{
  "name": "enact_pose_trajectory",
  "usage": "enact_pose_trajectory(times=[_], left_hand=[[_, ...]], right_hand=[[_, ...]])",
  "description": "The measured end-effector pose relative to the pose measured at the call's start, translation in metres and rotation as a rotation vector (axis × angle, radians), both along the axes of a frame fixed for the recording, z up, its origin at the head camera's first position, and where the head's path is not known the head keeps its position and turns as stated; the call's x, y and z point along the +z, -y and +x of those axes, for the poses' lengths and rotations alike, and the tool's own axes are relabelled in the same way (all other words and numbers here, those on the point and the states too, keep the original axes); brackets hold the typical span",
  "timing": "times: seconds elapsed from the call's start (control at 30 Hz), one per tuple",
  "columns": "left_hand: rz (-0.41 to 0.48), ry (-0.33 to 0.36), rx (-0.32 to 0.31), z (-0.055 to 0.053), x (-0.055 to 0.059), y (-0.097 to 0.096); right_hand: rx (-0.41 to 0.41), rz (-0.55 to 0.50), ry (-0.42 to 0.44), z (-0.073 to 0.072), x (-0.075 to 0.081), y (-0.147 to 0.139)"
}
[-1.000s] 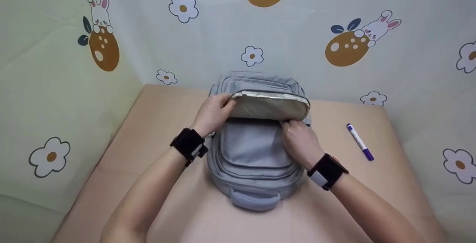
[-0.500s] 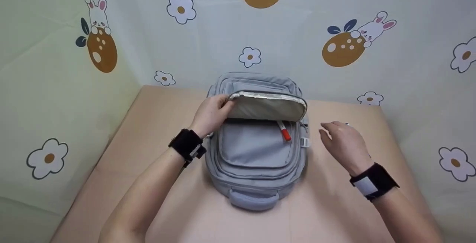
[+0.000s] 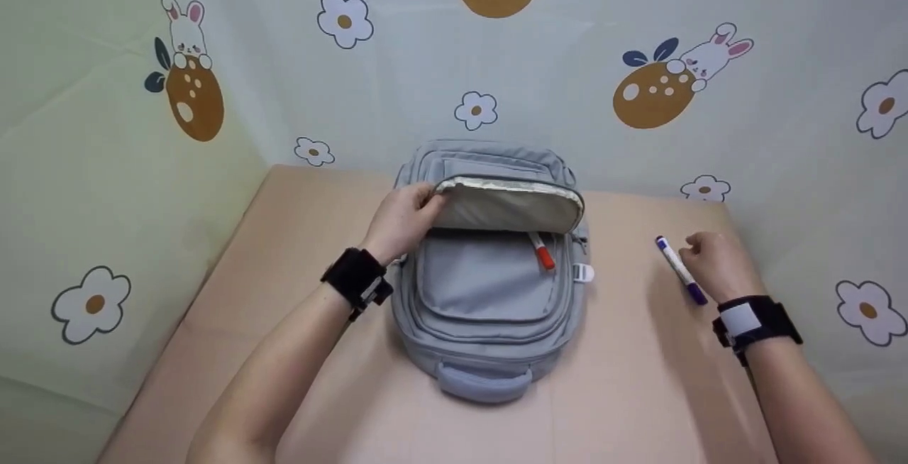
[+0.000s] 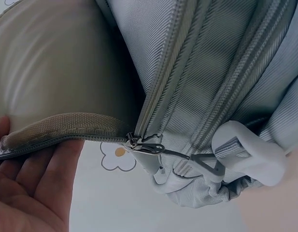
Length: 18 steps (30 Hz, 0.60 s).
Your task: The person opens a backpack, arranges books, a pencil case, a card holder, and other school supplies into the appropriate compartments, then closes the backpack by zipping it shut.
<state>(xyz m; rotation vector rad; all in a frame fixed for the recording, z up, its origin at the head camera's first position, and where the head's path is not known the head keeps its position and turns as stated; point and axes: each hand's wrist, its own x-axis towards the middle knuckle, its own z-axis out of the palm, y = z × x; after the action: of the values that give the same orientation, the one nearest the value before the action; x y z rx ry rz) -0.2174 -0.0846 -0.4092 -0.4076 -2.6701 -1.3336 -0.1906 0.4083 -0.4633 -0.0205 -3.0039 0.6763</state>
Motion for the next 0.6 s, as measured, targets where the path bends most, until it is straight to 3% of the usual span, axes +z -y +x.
enact_pose_trajectory(times=[0.23,0.37,0.6], left_hand=[[-0.008,-0.009,-0.002,-0.001,-0.001,-0.001],[0.003,-0.013,-0.008,-0.001,-0.001,0.0],[0.007,-0.01,0.0,-0.001,-0.002,0.0]], right_hand=[[-0.054,0.065,0.136,-0.002,-0.033,-0.028],[-0.062,0.103,0.156,0.0,-0.039,-0.03],[-0.084,0.075,0.165,-0.002,-0.043,-0.025]])
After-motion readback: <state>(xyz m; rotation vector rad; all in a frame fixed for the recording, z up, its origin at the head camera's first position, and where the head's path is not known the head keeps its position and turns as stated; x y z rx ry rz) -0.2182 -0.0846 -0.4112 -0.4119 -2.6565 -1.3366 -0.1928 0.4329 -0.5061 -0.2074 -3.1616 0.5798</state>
